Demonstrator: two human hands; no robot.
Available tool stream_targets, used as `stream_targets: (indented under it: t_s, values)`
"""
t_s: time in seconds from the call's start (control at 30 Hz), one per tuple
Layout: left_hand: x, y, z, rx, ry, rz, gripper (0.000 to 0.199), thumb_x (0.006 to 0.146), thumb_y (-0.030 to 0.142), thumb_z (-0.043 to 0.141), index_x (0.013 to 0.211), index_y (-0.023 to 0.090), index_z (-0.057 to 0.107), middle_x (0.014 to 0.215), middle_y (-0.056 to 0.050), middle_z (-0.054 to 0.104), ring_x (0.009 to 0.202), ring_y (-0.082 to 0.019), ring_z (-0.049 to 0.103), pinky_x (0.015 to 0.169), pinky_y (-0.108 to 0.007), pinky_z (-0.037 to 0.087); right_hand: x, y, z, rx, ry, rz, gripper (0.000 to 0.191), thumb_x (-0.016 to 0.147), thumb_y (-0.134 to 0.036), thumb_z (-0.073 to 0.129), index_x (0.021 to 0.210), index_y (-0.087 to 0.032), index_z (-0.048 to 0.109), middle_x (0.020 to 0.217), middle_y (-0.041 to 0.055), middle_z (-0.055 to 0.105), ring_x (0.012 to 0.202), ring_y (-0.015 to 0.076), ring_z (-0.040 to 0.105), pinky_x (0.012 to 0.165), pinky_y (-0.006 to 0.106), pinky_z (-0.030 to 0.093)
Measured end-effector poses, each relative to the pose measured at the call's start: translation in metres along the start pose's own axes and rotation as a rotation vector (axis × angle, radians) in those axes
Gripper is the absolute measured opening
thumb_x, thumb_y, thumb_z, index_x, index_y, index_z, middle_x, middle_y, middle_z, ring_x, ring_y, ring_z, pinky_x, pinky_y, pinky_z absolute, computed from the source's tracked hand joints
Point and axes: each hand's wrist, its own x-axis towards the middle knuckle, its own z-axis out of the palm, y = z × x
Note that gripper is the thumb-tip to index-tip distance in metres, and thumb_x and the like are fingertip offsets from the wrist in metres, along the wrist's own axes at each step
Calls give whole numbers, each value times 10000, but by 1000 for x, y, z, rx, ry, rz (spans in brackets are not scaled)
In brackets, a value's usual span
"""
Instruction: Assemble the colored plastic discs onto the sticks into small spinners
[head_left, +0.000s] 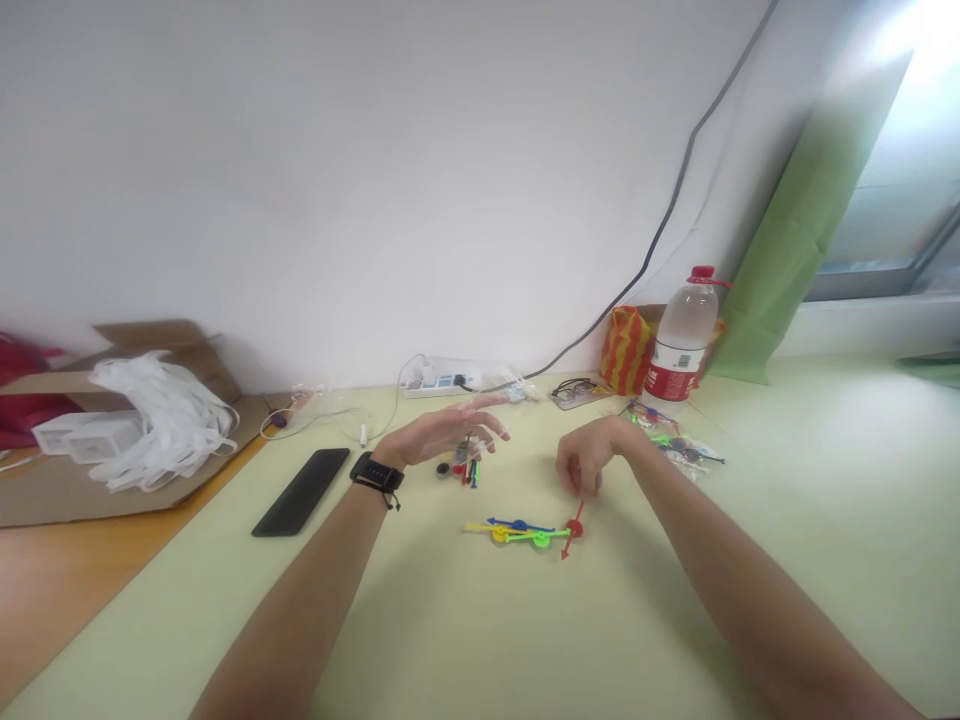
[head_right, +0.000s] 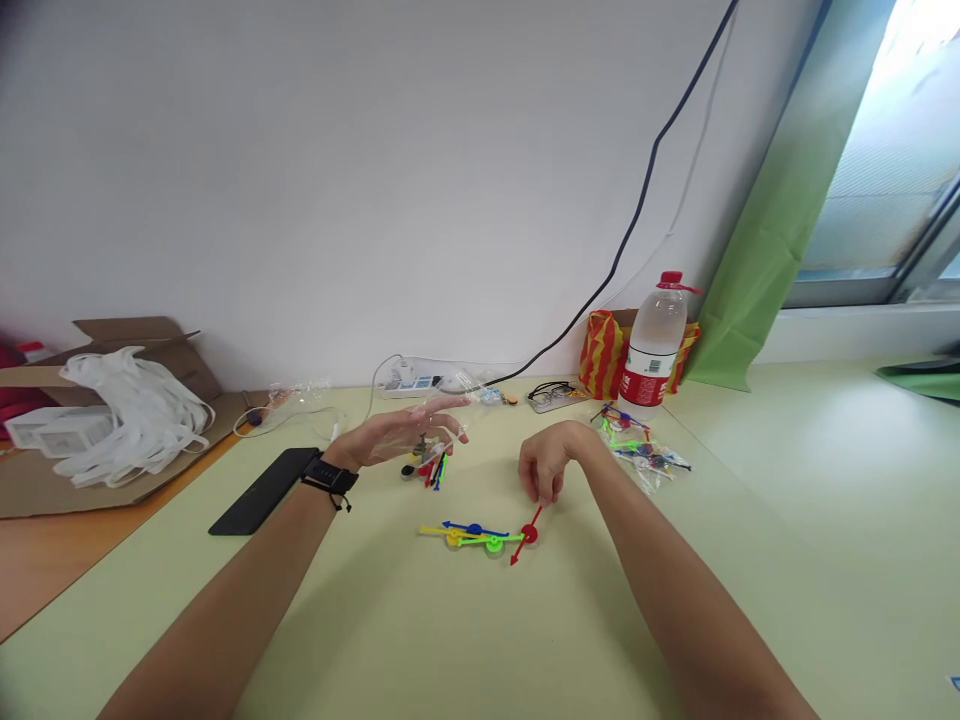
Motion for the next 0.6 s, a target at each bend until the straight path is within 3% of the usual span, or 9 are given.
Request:
stream_targets:
  t_s: [0.17,0.4,0.6]
  values:
    - [-1,1,0,20,-1,1,595,1016,434,471,1558,201,394,1280,-196,621,1092,-303,605,833,-365,430,-7,9,-3,-7,75,-112,479,566,-365,892,986,-159,787,846,24,759,823,193,693,722,248,522]
    - [-1,2,0,32,5,-5,591,1018,445,473,1557,212,401,1285,-195,623,1076,-296,610,834,-374,430,16,2,1,-64,-39,75,515,456,-349,953,899,-128,810,718,13,733,740,186,689,678,247,529]
    - [-3,4,-1,29,15,-4,603,1011,447,500,1558,213,401,1289,-199,632,1074,-298,616,846,-384,434,5,6,0,94,-23,-33,558,483,-398,962,946,-128,809,797,28,779,781,196,730,741,253,571]
